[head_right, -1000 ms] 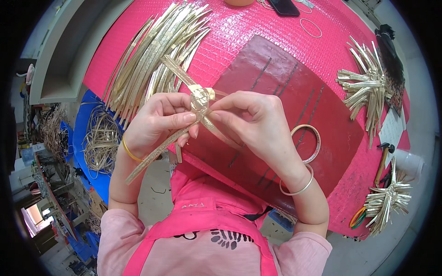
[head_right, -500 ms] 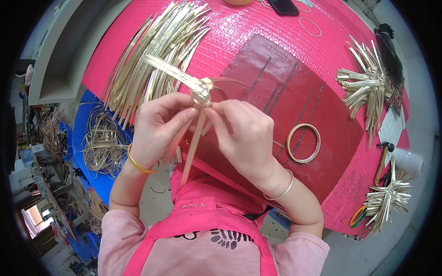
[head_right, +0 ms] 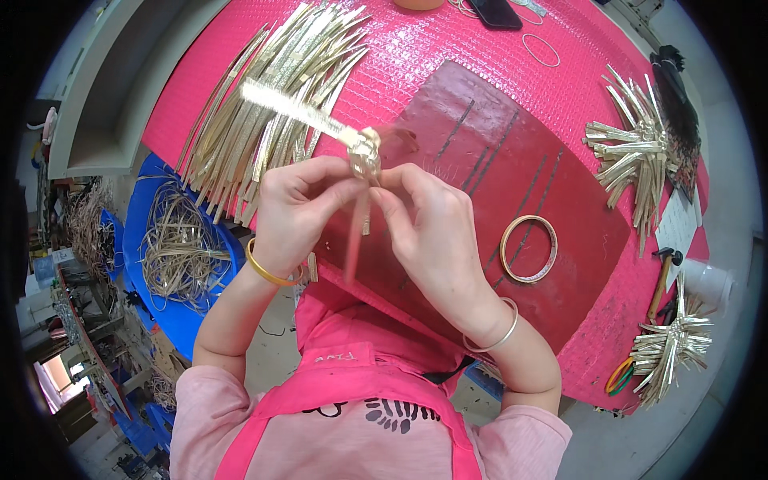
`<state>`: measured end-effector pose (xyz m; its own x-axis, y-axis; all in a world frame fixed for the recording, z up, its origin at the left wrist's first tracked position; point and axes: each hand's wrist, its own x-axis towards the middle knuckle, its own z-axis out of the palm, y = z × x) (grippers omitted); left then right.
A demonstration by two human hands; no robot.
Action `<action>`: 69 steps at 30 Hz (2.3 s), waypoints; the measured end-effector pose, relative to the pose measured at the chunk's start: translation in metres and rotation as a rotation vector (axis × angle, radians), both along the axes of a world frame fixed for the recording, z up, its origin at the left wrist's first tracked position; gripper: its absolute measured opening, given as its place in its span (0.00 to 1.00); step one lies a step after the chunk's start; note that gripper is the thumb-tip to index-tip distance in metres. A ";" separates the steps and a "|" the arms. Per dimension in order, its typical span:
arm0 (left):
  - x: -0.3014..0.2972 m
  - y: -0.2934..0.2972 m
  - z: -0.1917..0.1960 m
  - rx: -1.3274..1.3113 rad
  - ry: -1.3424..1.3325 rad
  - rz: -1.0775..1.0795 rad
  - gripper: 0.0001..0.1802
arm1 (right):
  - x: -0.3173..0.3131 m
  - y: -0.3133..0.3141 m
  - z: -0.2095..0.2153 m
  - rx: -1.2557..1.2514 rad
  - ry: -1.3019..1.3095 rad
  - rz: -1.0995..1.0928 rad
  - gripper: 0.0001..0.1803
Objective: Weaving strips of straw or grass into decorative shapes at a workbench.
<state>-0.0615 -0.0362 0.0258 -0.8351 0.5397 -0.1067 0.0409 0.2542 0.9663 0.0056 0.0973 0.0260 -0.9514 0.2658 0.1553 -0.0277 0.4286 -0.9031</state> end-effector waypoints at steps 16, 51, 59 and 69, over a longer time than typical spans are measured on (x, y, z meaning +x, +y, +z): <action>0.010 0.001 -0.001 0.292 -0.274 0.082 0.04 | -0.013 -0.003 -0.014 -0.395 -0.050 0.047 0.07; 0.024 0.000 -0.011 0.222 -0.530 0.020 0.09 | -0.013 0.007 -0.023 -0.278 0.195 0.033 0.08; 0.024 0.007 -0.015 0.247 -0.602 0.016 0.10 | 0.004 0.018 -0.017 -0.330 -0.343 0.060 0.09; 0.025 0.010 -0.023 0.320 -0.698 -0.027 0.09 | 0.070 0.074 -0.008 1.015 -0.353 -0.051 0.07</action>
<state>-0.0362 -0.0263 0.0032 -0.6179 0.6519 -0.4395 -0.6033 -0.0346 0.7967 0.0758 0.1715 0.0183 -0.9771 0.2080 0.0450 0.2041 0.9759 -0.0777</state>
